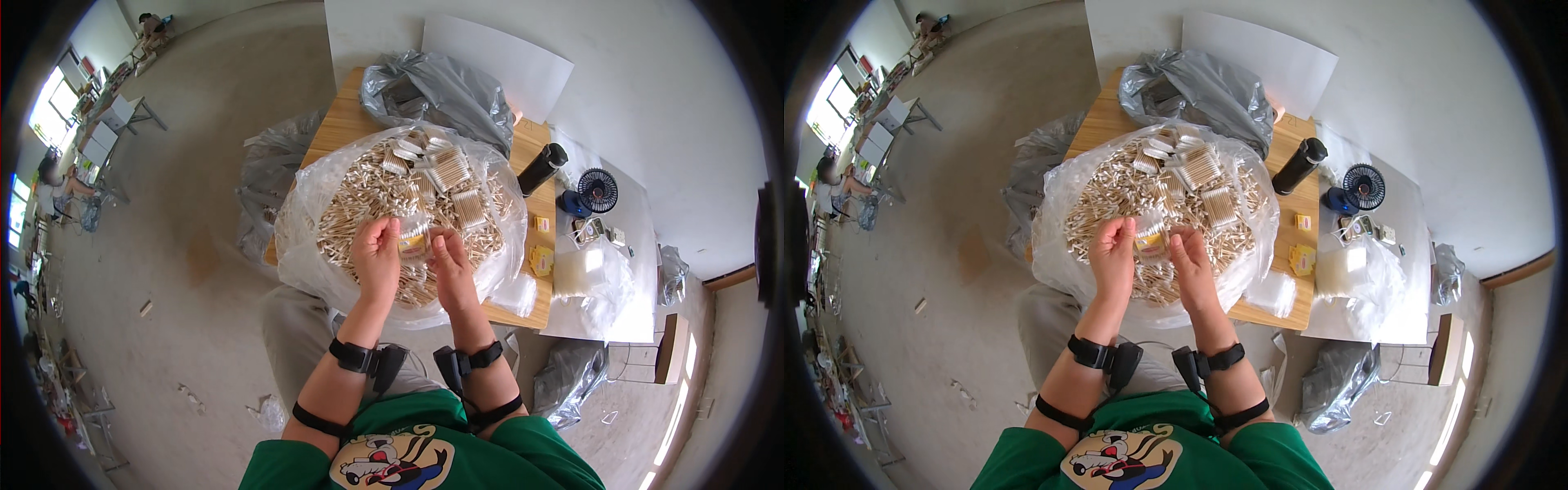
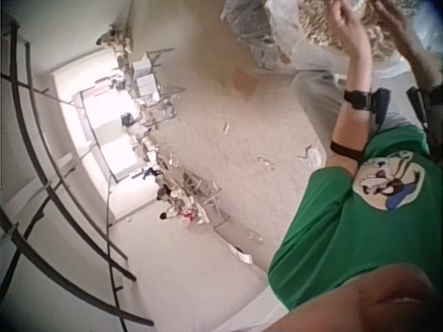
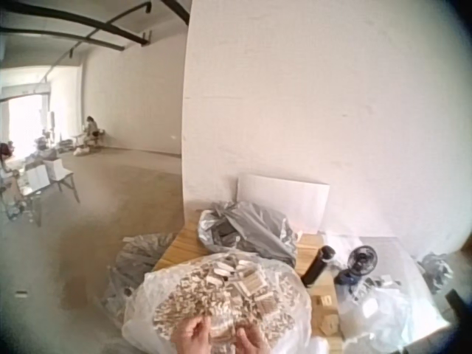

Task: The person is putting small items into small plastic bags.

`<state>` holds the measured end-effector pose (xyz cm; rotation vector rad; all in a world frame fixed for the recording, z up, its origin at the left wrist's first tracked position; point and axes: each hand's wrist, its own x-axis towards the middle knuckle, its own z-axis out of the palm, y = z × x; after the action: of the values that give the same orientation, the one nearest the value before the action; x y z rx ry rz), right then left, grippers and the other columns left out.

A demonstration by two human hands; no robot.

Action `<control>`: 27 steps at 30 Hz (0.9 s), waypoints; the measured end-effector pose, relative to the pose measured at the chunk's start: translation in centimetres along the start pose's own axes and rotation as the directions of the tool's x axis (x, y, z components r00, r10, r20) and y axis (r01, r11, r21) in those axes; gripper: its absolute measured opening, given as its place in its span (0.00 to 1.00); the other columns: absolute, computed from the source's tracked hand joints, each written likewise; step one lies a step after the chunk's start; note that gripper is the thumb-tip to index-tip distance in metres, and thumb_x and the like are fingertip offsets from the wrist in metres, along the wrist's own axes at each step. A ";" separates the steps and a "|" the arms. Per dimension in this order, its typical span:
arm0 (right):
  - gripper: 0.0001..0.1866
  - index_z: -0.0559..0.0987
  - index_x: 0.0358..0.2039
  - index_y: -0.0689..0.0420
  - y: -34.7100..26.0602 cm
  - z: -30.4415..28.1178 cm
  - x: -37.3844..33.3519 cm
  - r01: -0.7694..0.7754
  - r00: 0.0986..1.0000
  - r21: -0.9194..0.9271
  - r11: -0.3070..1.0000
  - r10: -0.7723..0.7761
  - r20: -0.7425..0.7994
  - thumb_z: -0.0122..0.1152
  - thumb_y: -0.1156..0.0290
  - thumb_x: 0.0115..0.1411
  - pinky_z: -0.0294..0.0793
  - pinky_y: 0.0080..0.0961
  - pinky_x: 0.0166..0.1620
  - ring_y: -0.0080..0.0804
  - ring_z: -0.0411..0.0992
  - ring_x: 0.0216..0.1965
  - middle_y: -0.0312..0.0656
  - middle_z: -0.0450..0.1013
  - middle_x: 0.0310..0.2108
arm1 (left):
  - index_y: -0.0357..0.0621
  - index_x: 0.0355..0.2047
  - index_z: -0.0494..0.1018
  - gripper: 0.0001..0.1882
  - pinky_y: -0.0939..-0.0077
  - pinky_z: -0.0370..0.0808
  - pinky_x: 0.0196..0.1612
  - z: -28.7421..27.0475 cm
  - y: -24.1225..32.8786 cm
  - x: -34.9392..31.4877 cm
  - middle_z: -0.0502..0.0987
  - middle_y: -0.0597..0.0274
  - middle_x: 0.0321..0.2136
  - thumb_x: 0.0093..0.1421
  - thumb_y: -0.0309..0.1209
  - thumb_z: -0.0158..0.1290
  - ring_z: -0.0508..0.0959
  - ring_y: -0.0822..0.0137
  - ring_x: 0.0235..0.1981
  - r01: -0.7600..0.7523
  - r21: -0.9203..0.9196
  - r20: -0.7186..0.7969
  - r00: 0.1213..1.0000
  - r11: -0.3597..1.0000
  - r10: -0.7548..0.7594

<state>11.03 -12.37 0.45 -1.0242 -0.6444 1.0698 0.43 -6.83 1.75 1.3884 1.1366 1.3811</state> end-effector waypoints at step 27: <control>0.12 0.70 0.27 0.58 1.4 0.9 -0.9 -0.095 0.986 -0.299 0.949 0.048 -0.159 0.48 0.64 0.64 0.58 0.15 0.17 0.15 0.60 0.15 0.30 0.63 0.15 | 0.40 0.21 0.65 0.15 0.56 0.65 0.24 -1.9 -1.6 -1.3 0.69 0.49 0.17 0.60 0.37 0.48 0.71 0.46 0.20 -0.068 0.388 0.148 0.989 0.919 0.011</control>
<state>9.42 -12.72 -0.46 -1.3935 -0.6667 0.9616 -1.52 -7.82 -0.04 1.7719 1.3442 1.0942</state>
